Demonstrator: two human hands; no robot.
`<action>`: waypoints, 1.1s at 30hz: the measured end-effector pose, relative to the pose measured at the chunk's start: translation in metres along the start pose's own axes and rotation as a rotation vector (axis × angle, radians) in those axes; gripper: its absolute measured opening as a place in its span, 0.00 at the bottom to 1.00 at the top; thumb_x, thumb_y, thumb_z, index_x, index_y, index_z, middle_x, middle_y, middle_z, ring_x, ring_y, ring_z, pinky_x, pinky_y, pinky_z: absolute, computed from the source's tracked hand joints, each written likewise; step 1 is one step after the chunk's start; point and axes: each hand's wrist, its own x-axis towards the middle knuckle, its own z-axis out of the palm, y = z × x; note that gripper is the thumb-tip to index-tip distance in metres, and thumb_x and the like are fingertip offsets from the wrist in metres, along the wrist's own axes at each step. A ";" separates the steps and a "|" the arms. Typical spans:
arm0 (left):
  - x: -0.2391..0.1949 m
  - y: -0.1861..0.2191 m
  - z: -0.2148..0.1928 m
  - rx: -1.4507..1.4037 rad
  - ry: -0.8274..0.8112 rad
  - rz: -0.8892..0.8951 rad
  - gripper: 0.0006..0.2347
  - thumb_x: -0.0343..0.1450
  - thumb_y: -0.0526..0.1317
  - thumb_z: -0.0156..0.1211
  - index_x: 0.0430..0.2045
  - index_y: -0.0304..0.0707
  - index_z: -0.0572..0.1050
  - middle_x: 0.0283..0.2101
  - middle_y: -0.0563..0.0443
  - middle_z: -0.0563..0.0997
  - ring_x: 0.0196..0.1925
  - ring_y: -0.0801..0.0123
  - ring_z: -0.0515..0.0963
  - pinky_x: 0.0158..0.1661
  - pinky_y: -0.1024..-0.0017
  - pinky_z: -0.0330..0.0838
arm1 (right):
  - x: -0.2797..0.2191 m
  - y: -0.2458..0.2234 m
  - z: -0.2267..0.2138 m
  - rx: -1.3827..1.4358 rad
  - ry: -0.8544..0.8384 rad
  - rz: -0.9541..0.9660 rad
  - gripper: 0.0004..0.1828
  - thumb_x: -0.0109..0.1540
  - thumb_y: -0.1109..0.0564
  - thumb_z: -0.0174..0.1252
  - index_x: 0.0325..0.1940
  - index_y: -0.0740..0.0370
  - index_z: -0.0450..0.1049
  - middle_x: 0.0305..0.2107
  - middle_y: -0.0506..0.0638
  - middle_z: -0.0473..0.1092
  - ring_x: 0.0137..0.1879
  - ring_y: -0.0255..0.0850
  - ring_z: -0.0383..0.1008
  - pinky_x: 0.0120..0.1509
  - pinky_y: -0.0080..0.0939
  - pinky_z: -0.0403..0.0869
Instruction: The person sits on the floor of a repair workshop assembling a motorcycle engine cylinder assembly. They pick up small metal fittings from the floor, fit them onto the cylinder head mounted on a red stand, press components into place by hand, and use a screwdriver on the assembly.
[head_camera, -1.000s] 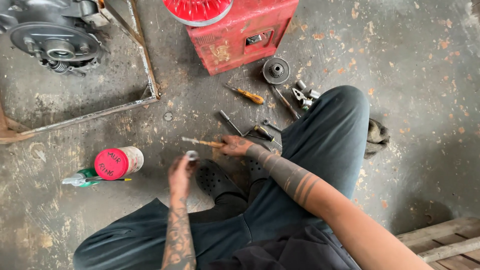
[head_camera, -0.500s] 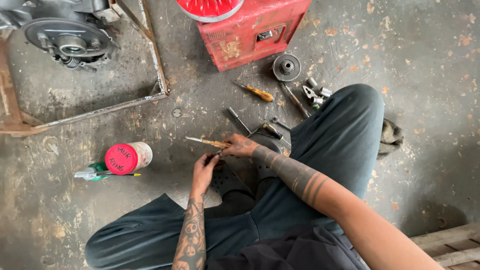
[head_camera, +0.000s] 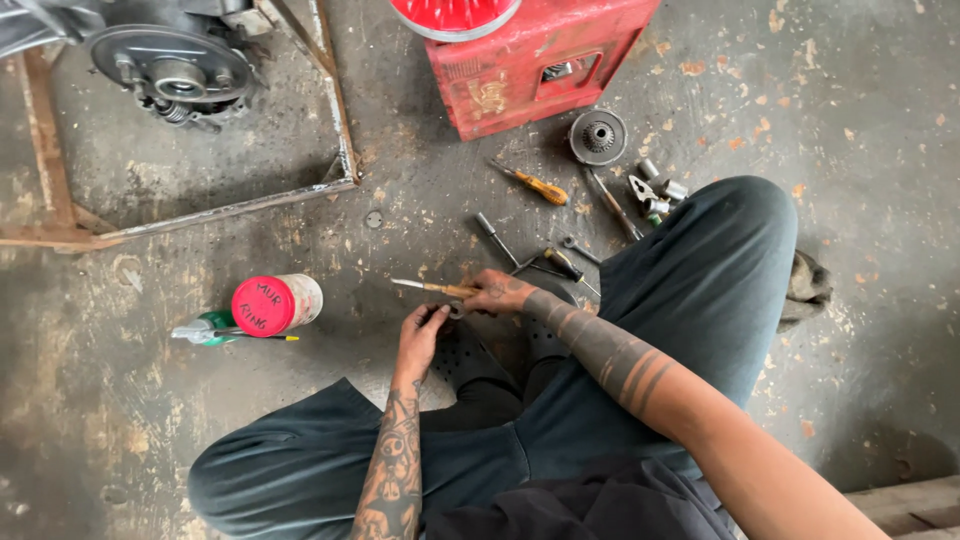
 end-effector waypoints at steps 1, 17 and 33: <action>0.001 -0.002 0.001 -0.005 0.004 0.007 0.12 0.71 0.44 0.67 0.38 0.34 0.84 0.39 0.41 0.84 0.46 0.61 0.79 0.49 0.61 0.72 | -0.003 -0.003 0.000 -0.016 -0.015 0.003 0.21 0.49 0.38 0.70 0.37 0.52 0.84 0.27 0.53 0.78 0.38 0.45 0.81 0.45 0.43 0.77; -0.006 0.021 -0.006 -0.077 0.045 0.003 0.15 0.69 0.45 0.71 0.40 0.30 0.83 0.38 0.42 0.84 0.46 0.62 0.79 0.50 0.61 0.73 | -0.016 -0.026 -0.011 0.104 -0.068 -0.060 0.18 0.49 0.44 0.72 0.33 0.57 0.81 0.26 0.55 0.75 0.38 0.45 0.78 0.42 0.43 0.74; 0.006 -0.010 -0.004 0.049 -0.099 -0.048 0.16 0.69 0.50 0.72 0.42 0.39 0.85 0.43 0.42 0.86 0.51 0.57 0.83 0.52 0.61 0.74 | 0.006 0.005 -0.007 0.153 -0.081 -0.002 0.14 0.52 0.45 0.69 0.31 0.56 0.80 0.22 0.51 0.76 0.29 0.39 0.77 0.31 0.36 0.74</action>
